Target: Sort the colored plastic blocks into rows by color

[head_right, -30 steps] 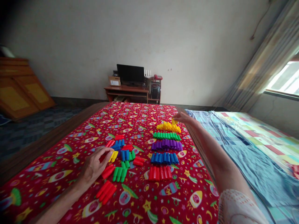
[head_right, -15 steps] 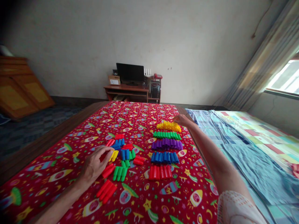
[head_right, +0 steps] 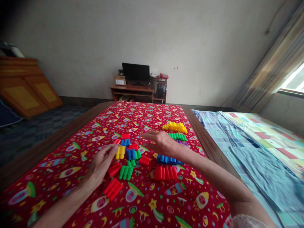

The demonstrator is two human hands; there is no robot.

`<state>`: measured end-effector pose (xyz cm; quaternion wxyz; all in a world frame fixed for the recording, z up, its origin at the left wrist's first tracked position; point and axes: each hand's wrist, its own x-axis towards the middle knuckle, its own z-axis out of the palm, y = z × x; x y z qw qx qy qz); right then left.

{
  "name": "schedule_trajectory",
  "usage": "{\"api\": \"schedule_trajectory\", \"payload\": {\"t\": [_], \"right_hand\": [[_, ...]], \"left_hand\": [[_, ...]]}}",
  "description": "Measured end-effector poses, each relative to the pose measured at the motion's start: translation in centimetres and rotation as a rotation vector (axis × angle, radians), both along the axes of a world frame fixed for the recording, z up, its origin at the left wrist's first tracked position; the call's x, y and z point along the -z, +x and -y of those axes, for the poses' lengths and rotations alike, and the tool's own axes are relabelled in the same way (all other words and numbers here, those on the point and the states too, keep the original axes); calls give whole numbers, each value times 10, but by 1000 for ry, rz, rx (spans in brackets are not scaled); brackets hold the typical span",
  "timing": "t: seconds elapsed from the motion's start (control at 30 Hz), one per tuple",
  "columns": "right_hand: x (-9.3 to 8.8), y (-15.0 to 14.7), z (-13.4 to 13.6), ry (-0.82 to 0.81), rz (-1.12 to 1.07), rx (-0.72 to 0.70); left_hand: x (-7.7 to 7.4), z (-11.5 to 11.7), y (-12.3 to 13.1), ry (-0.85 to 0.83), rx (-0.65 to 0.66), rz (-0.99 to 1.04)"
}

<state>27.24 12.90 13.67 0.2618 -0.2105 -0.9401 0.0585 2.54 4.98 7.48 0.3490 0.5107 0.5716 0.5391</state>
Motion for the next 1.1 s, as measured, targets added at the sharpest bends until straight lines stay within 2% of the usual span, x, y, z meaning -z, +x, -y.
{"api": "schedule_trajectory", "payload": {"t": [0.07,0.17,0.4,0.53,0.63,0.73,0.83,0.9,1.0,1.1], "right_hand": [[6,-28,26,45,86,-81],[10,-48,41,114,219,-25],[4,-38,47,262,266,-58],[6,-34,52,251,242,-55],[5,-13,27,236,144,25],[1,32,-30,200,51,256],[1,83,-91,168,123,502],[4,109,-121,124,217,566],[12,127,-140,35,329,588],[19,129,-144,-1,362,601]], "left_hand": [[-2,6,10,-82,73,184],[-5,11,17,-142,123,296],[-11,14,22,-162,184,256],[-10,16,27,-193,180,249],[-8,14,25,-135,174,249],[-8,10,18,-48,174,168],[-9,8,13,-14,159,108],[-10,7,11,-7,156,105],[-9,8,11,-10,163,110],[-7,8,11,-15,161,98]]}}
